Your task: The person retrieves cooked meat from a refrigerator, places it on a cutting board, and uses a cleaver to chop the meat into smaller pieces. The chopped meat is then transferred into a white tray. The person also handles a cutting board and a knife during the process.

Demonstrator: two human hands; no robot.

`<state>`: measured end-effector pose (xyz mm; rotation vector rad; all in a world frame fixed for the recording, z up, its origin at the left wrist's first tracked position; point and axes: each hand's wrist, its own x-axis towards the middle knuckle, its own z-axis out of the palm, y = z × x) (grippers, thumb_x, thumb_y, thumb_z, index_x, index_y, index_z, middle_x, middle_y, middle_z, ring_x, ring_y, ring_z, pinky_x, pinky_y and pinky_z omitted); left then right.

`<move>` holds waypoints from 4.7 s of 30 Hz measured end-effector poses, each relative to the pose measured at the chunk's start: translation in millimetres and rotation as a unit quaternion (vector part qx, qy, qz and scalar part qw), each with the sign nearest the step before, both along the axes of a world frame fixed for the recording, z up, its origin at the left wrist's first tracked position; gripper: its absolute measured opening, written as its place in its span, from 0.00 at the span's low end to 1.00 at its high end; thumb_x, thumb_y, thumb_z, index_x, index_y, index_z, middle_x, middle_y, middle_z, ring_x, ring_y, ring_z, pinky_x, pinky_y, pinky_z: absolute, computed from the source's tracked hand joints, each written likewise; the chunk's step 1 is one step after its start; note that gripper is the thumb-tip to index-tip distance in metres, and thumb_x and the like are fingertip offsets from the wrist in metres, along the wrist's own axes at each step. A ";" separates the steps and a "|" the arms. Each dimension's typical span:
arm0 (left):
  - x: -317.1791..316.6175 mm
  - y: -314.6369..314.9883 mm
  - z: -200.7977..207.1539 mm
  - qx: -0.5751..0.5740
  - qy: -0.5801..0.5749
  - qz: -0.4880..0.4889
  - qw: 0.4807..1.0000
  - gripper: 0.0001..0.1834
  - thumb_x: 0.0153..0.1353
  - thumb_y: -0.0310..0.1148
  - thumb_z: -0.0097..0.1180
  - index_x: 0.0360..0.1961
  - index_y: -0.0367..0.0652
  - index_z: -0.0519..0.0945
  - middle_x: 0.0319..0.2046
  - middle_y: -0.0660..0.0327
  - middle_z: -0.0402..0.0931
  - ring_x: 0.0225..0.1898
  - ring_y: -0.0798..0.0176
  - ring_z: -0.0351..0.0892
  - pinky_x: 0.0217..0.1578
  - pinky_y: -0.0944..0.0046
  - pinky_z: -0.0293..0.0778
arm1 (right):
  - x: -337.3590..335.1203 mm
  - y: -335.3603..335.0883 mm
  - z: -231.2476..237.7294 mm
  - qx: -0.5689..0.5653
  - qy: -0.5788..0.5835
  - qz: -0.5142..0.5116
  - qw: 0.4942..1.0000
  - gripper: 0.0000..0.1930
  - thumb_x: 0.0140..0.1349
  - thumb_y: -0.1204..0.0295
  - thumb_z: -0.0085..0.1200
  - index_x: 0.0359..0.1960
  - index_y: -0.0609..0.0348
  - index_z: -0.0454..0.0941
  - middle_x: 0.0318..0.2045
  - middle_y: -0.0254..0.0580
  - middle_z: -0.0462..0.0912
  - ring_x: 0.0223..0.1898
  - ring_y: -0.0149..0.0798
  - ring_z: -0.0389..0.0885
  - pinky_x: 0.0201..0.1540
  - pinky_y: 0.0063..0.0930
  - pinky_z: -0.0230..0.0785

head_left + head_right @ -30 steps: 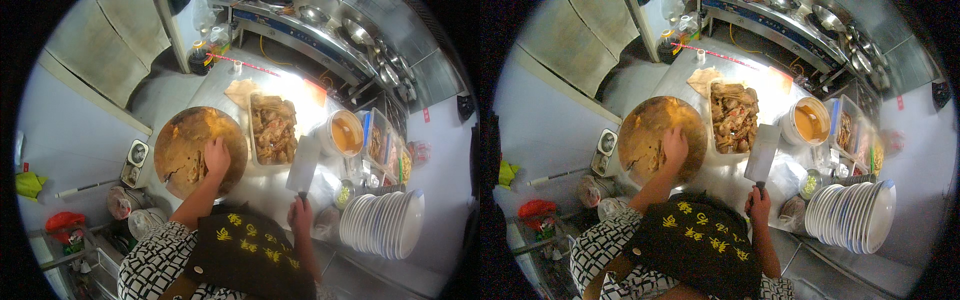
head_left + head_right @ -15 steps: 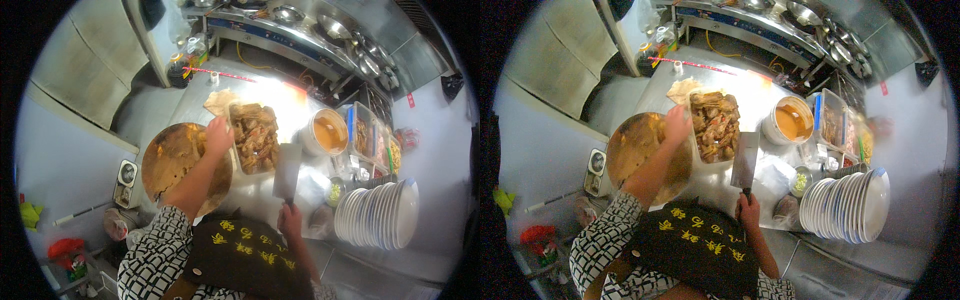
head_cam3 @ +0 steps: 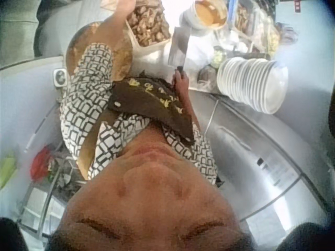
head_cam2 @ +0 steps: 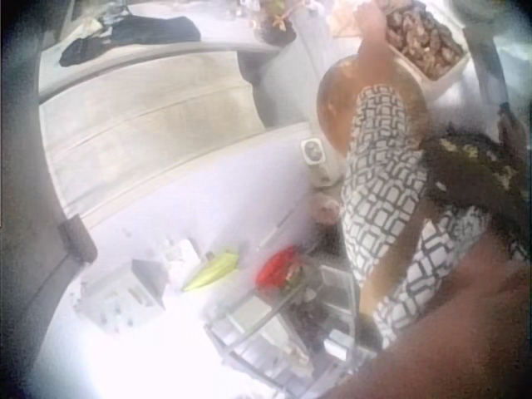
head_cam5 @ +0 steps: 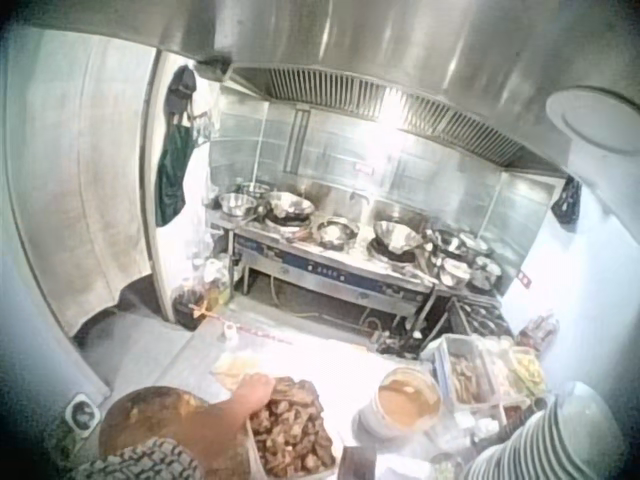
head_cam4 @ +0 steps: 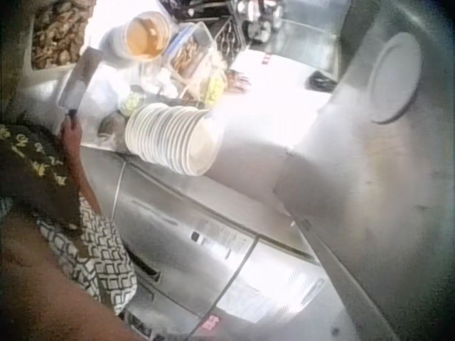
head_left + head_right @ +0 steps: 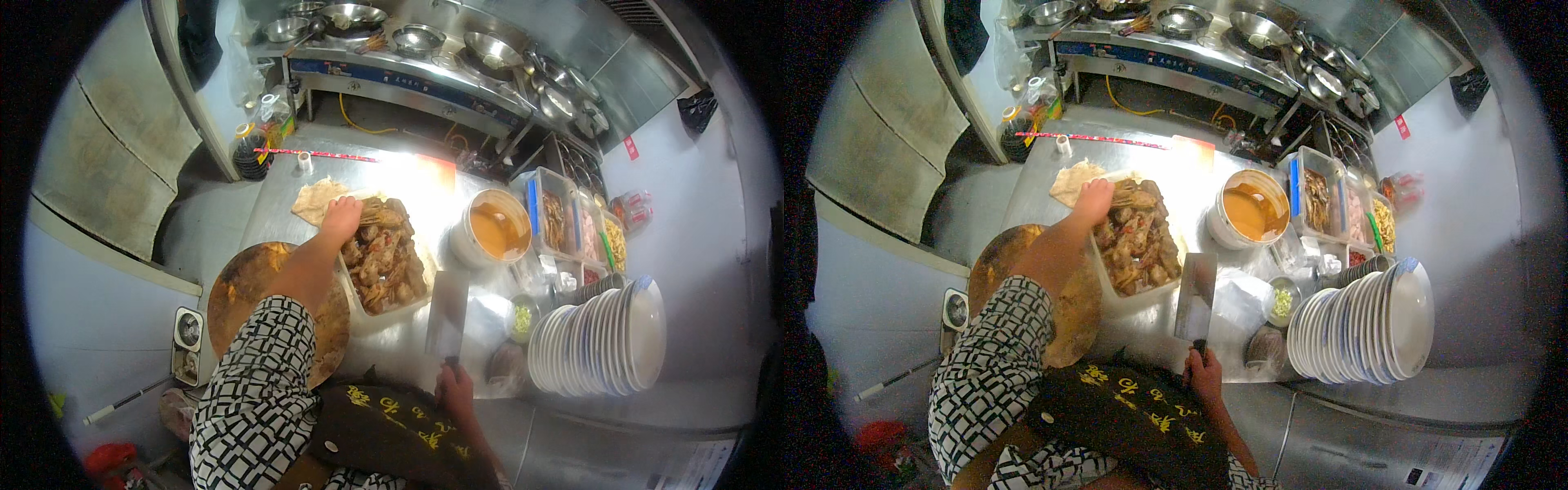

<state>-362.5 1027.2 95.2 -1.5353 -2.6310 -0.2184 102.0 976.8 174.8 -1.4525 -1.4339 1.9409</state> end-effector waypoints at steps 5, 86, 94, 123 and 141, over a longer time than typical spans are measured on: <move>-2.4 -5.1 -4.6 -0.003 0.005 -0.011 1.000 0.10 0.60 0.28 0.44 0.40 0.45 0.76 0.41 0.59 0.74 0.49 0.56 0.70 0.50 0.54 0.62 | 1.6 -0.7 -0.3 -0.009 0.006 -0.004 1.000 0.11 0.66 0.66 0.49 0.43 0.59 0.71 0.19 0.33 0.70 0.13 0.28 0.67 0.14 0.24 0.60; 46.1 -154.2 24.0 0.059 -0.428 0.233 0.871 0.22 0.54 0.38 0.48 0.45 0.33 0.79 0.48 0.39 0.75 0.52 0.39 0.75 0.53 0.49 0.70 | -199.7 -73.2 46.4 0.305 -0.272 0.464 0.786 0.15 0.66 0.64 0.45 0.44 0.64 0.61 0.30 0.70 0.78 0.37 0.71 0.77 0.41 0.59 0.68; 55.8 -156.7 17.3 0.073 -0.340 0.197 0.917 0.21 0.60 0.43 0.48 0.43 0.33 0.74 0.36 0.39 0.79 0.39 0.36 0.80 0.44 0.43 0.74 | -200.8 -69.9 40.2 0.257 -0.304 0.462 0.792 0.18 0.67 0.60 0.45 0.46 0.63 0.62 0.32 0.70 0.79 0.37 0.70 0.77 0.41 0.58 0.69; 135.4 -185.2 18.1 0.251 -0.300 0.187 0.901 0.17 0.61 0.37 0.48 0.49 0.40 0.70 0.44 0.43 0.74 0.44 0.37 0.75 0.47 0.45 0.70 | -151.7 -71.2 -47.0 0.328 -0.226 0.403 0.824 0.16 0.65 0.63 0.48 0.47 0.60 0.63 0.30 0.69 0.79 0.35 0.71 0.77 0.37 0.60 0.68; 175.2 -210.0 10.6 0.218 -0.317 0.211 0.899 0.19 0.54 0.31 0.53 0.48 0.42 0.70 0.42 0.42 0.75 0.43 0.36 0.75 0.44 0.44 0.72 | -150.6 -72.5 -47.3 0.347 -0.193 0.397 0.828 0.18 0.64 0.61 0.48 0.46 0.61 0.64 0.31 0.67 0.79 0.36 0.70 0.78 0.38 0.59 0.69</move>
